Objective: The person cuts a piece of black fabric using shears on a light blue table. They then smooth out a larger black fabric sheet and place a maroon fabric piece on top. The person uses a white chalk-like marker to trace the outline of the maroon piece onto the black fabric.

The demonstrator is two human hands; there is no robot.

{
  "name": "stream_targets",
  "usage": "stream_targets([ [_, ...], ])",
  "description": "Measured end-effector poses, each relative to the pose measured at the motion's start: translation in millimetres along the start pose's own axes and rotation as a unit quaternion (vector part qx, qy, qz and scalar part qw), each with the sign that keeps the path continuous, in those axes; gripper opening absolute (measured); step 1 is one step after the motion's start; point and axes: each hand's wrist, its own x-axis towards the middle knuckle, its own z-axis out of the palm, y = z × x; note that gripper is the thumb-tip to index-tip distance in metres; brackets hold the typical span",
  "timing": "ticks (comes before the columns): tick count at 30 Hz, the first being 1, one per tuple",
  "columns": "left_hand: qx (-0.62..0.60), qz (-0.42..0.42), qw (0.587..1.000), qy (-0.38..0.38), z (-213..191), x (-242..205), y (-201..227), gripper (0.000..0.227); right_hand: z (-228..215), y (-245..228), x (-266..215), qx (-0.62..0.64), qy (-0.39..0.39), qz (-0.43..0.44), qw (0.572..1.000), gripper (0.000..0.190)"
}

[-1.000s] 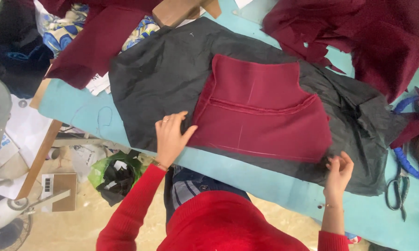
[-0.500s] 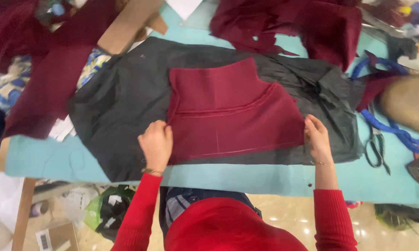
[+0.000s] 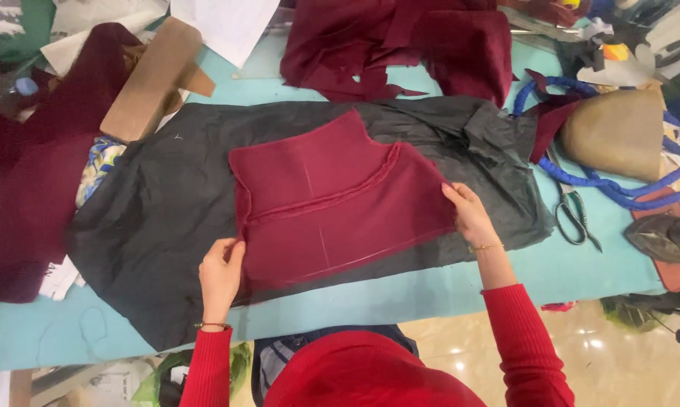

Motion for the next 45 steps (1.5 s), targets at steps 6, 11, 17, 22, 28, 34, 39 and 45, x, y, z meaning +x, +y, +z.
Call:
stream_targets([
  [6,-0.133,0.181,0.97,0.09,-14,12,41,0.014,-7,-11,31,-0.103,0.064,-0.339,0.933,0.012],
  [11,-0.22,0.197,0.948,0.121,-47,20,70,0.013,-17,-68,-10,-0.111,0.116,-0.459,0.874,0.008],
  [17,-0.089,0.175,0.977,0.088,-22,29,9,0.007,-27,-4,-17,-0.144,0.142,-0.413,0.888,0.009],
  [22,0.012,0.142,0.989,0.045,0,23,-18,0.005,-15,37,-26,-0.193,0.134,-0.283,0.93,0.019],
  [28,0.007,0.12,0.993,-0.004,-15,7,-15,0.033,-1,20,-60,-0.263,0.131,-0.269,0.917,0.037],
  [34,-0.011,0.115,0.993,-0.022,-23,2,-21,0.032,-6,23,-58,-0.276,0.127,-0.318,0.898,0.049],
  [39,-0.107,0.119,0.987,-0.021,-19,-20,-16,0.017,-9,31,-64,-0.286,0.133,-0.263,0.912,0.05],
  [45,0.083,0.338,0.937,-0.022,-9,-30,-24,0.012,-5,37,-81,-0.283,0.151,-0.272,0.907,0.054],
])
